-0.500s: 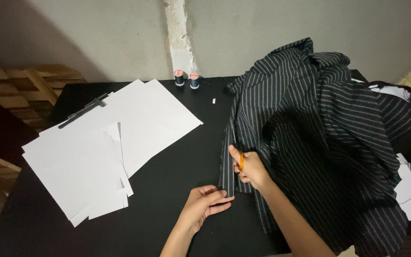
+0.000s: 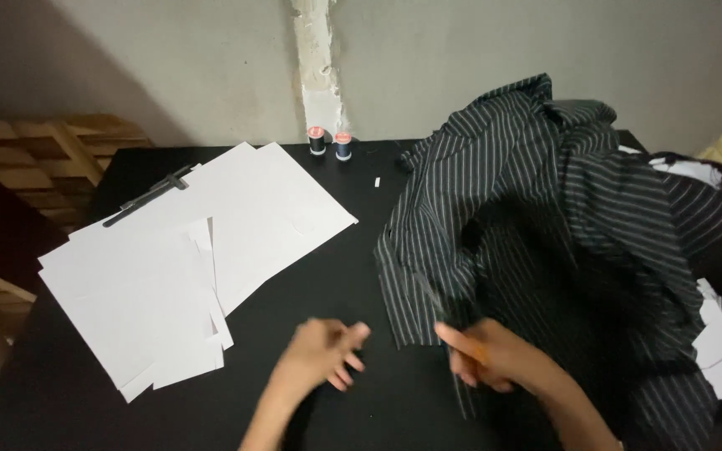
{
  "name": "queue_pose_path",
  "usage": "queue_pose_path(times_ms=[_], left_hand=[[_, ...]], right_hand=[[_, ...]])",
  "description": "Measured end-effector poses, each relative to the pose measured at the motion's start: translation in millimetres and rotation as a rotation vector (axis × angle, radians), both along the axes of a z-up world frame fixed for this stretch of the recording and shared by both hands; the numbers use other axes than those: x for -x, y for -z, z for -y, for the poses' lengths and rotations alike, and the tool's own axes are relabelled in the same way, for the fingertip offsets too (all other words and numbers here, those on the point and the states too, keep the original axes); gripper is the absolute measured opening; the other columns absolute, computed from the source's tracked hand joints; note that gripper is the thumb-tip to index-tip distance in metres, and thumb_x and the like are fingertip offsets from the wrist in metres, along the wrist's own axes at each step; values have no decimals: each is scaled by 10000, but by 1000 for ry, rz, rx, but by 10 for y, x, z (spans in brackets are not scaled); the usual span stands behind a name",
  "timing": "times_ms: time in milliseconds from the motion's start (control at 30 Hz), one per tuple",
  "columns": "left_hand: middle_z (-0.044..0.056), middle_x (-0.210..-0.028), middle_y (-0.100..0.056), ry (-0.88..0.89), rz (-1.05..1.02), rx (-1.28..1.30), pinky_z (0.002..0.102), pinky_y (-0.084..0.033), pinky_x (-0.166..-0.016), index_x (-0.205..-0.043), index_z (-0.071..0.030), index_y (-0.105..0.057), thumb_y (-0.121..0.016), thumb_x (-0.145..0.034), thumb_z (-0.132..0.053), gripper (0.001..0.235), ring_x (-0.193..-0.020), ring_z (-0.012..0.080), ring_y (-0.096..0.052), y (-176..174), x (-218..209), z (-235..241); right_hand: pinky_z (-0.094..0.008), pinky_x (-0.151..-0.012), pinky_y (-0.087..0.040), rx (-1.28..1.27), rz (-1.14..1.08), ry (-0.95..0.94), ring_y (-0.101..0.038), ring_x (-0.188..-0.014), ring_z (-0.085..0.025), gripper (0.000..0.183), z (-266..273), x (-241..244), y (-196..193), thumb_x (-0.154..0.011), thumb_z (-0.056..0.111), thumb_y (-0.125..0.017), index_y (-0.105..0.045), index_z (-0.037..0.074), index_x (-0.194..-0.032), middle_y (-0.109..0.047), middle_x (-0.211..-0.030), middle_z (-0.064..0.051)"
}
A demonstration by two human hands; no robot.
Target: Cutting strips of white paper and pinstriped fabric using scissors and applying tape to the strips on a workbench.
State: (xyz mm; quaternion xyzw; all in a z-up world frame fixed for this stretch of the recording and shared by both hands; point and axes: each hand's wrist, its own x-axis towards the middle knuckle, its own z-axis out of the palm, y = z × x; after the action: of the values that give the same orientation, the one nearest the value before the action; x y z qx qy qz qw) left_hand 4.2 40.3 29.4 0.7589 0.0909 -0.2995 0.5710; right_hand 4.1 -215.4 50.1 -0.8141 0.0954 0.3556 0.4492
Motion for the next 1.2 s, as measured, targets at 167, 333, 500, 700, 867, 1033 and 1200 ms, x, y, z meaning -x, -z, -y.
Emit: queue_pose_path(times_ms=[167,333,500,700,867,1033,1200], left_hand=[[65,-787,-701,-83,729,-486,366,-477,-695,-855,-124,-693,-529,-878,-236,200,-753,267,-655,297,-965,5],[238,-915,-593,-22,855,-771,537,-478,-717,-923,20,-620,-402,-976,-353,434,-911,433,-522,894,-2109,517],[167,-1067,-553,-44,978,-889,490,-438,-775,-1088,-42,-589,-481,-899,-528,532,-983,365,-512,975,-2329,985],[127,-963,-561,-133,1157,-953,443,-387,-714,-968,-89,-616,-548,-818,-588,525,-883,317,-507,924,-2290,1460],[139,-969,-559,62,1088,-839,413,-390,-778,-966,-62,-609,-710,-660,-209,355,-912,322,-490,1081,-2383,1836],[183,-775,-579,-545,865,130,432,-466,-696,-906,-43,-366,-345,-952,-143,112,-732,338,-627,1071,-2651,1667],[141,-660,-542,-395,893,-180,465,-422,-489,-962,-104,-357,-358,-1006,-214,119,-536,369,-560,740,-2214,1391]], right_hand=[[-284,-654,-556,-194,513,207,-684,-642,-170,202,312,124,619,-814,224,-661,-727,39,-769,-740,-708,-82],[-341,-1015,-414,-178,680,-73,-668,-1077,-167,612,500,202,893,-823,488,-484,-529,126,-1315,-733,-1056,-21],[-270,-772,-478,524,354,-7,-651,-849,-118,567,911,237,768,-752,640,-425,-491,286,-1190,-672,-933,36],[-301,-890,-430,337,654,33,-632,-1004,-158,363,625,-182,454,-828,452,-507,-627,165,-1014,-699,-1001,-17],[-429,-1141,-200,-287,879,-17,-413,-1350,-268,432,516,-632,835,-951,358,-303,-554,43,-1106,-525,-1374,-162],[-435,-1148,-206,-309,802,55,-412,-1345,-233,399,651,-737,1140,-978,339,-246,-543,88,-1069,-565,-1283,-121],[-440,-1148,-184,-301,953,-99,-403,-1331,-228,328,697,-640,1276,-945,352,-362,-489,109,-1125,-559,-1291,-109]])
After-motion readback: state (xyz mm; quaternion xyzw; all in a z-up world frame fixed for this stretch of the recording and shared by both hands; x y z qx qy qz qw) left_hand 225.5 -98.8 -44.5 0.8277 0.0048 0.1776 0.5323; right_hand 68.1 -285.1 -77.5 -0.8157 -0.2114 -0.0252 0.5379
